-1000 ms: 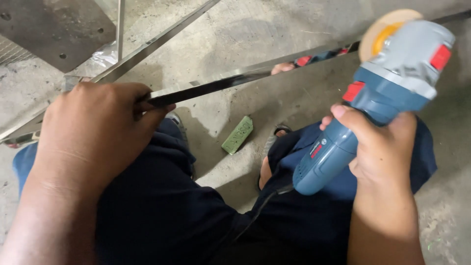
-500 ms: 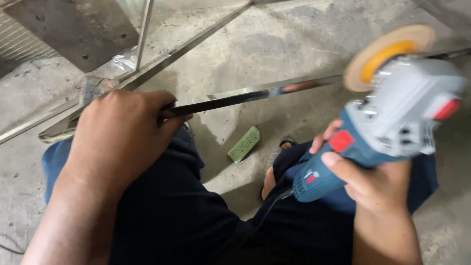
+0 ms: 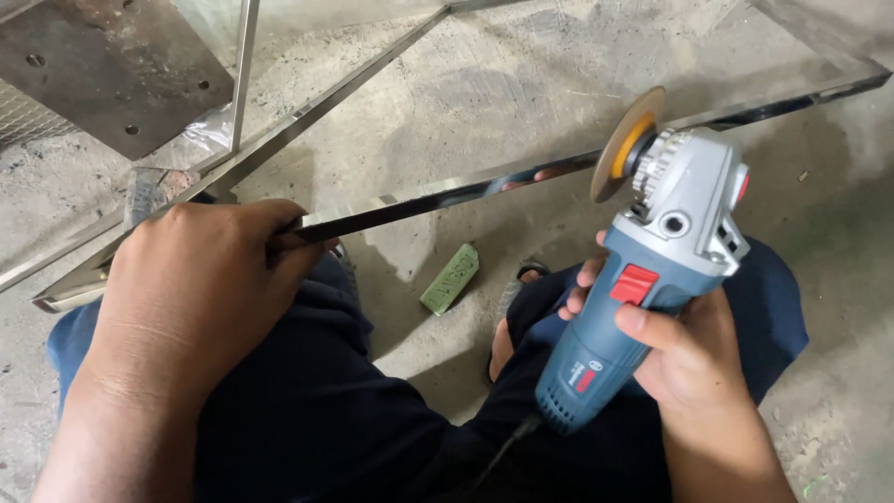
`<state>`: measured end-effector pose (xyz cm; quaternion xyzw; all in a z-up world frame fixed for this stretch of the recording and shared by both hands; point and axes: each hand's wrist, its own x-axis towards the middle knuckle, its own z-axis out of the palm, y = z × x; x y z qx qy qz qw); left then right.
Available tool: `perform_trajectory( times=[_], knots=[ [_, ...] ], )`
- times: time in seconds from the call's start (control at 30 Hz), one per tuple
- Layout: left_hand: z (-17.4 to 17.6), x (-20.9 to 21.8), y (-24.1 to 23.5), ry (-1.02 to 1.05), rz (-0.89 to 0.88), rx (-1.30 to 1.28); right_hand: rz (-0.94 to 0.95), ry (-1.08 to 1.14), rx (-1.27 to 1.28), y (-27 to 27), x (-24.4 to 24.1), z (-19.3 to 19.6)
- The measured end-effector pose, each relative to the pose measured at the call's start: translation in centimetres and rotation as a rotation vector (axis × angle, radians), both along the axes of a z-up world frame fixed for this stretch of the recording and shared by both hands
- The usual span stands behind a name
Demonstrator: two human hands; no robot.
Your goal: A person uses a handheld angle grinder with a polishing disc to smooth and shine the surface of a metal frame.
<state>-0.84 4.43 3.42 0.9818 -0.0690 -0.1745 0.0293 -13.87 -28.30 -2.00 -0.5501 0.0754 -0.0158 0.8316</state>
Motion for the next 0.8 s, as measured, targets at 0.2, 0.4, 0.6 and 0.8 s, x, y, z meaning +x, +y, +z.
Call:
perform_trajectory(
  times=[0.2,0.4,0.6,0.8],
  knots=[
    [-0.1,-0.1,0.0,-0.027,-0.028,0.004,0.012,0.016,-0.22,-0.2,-0.5,1.9],
    [-0.9,0.3,0.3,-0.073,-0.1,-0.078,0.103,0.237,-1.139,-2.6,3.3,10.4],
    [-0.8,0.2,0.6,-0.069,-0.113,-0.109,0.173,0.193,-1.448,1.1,8.5,15.0],
    [-1.7,0.5,1.2,-0.101,-0.08,-0.214,0.554,0.739,-1.893,9.9,13.0,18.6]
  ],
)
